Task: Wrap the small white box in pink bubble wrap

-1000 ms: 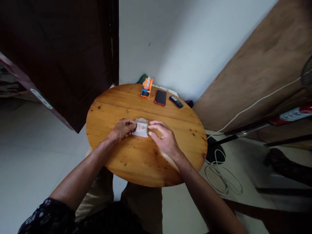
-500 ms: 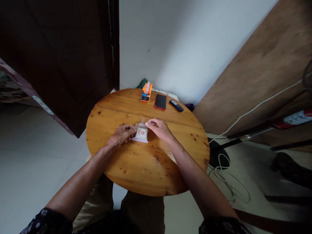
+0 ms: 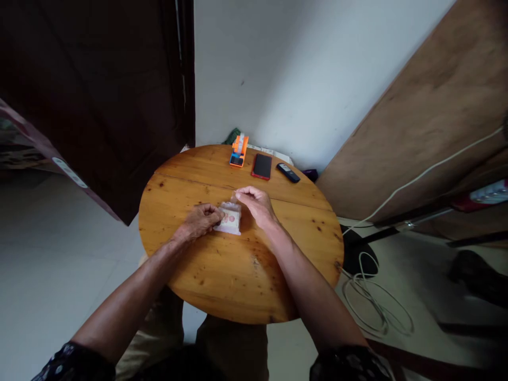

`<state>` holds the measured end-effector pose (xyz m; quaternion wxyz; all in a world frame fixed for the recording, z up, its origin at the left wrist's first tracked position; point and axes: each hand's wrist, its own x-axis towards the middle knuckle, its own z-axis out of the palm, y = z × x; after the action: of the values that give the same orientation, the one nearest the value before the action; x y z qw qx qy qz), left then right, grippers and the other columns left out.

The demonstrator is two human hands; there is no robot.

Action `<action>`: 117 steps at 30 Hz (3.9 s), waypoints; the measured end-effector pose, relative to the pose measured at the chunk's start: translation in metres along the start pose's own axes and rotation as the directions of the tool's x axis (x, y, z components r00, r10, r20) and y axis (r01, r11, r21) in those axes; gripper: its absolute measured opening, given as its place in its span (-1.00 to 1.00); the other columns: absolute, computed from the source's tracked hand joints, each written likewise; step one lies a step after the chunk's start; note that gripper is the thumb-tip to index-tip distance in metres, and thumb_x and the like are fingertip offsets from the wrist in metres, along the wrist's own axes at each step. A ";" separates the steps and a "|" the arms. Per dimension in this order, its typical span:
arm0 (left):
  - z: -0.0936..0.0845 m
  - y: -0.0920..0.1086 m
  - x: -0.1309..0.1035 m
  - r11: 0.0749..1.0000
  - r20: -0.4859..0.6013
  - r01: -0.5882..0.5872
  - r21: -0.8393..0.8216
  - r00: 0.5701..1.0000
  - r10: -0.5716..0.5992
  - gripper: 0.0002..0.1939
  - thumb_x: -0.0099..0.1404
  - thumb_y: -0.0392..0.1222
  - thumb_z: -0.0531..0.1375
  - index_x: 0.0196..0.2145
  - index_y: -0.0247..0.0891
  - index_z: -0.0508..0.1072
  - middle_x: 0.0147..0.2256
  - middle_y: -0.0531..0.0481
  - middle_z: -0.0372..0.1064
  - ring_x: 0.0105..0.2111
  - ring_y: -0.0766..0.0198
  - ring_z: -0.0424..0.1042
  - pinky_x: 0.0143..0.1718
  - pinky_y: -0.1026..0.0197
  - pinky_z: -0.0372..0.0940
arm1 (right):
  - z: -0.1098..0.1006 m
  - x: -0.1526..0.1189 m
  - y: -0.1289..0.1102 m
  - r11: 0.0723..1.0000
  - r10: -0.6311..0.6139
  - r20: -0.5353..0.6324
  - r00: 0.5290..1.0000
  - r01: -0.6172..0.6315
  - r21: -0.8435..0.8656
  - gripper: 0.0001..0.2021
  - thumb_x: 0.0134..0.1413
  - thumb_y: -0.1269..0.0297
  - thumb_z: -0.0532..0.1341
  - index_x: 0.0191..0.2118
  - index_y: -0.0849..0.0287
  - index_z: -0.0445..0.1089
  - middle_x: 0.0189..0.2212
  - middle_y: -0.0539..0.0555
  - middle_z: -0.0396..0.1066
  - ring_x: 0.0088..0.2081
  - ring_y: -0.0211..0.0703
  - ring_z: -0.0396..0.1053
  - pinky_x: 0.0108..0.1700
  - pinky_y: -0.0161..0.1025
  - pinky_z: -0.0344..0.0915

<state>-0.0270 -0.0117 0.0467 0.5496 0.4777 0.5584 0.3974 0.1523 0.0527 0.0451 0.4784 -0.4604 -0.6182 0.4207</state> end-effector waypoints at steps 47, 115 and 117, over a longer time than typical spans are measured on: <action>0.004 -0.004 0.004 0.994 -0.041 -0.056 0.090 0.997 0.060 -0.82 0.18 -0.17 0.20 -0.54 -0.26 0.38 -0.69 0.17 0.22 -0.73 0.49 0.12 -0.69 0.40 -0.03 | -0.032 -0.048 -0.045 0.839 -0.299 0.391 0.871 0.434 -0.327 -0.79 0.22 0.25 0.17 -0.29 0.04 0.59 -0.23 0.08 0.53 -0.20 -0.12 0.47 -0.07 -0.10 0.37; -0.003 -0.013 0.005 0.962 -0.047 -0.274 0.004 0.961 0.274 -0.53 -0.01 0.06 0.37 -0.22 -0.31 0.52 -0.23 -0.13 0.53 -0.23 0.14 0.47 -0.17 0.14 0.35 | -0.021 -0.035 -0.014 0.937 -0.338 -0.070 0.939 0.328 -0.120 -0.80 0.21 0.11 0.18 -0.31 0.11 0.42 -0.07 0.12 0.52 -0.09 -0.10 0.46 0.00 -0.09 0.36; -0.002 -0.012 0.002 0.964 0.033 -0.263 -0.048 0.964 0.264 -0.39 0.01 0.13 0.37 -0.07 -0.32 0.50 -0.07 -0.22 0.50 -0.08 0.03 0.47 -0.06 0.06 0.34 | -0.024 -0.034 -0.014 0.949 -0.314 -0.102 0.944 0.309 -0.060 -0.78 0.20 0.07 0.20 -0.31 0.10 0.43 -0.06 0.11 0.51 -0.09 -0.09 0.46 0.02 -0.07 0.36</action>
<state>-0.0297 -0.0123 0.0342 0.5130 0.5434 0.4702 0.4696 0.1777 0.0188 0.0564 0.5620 -0.3898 -0.6648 0.3003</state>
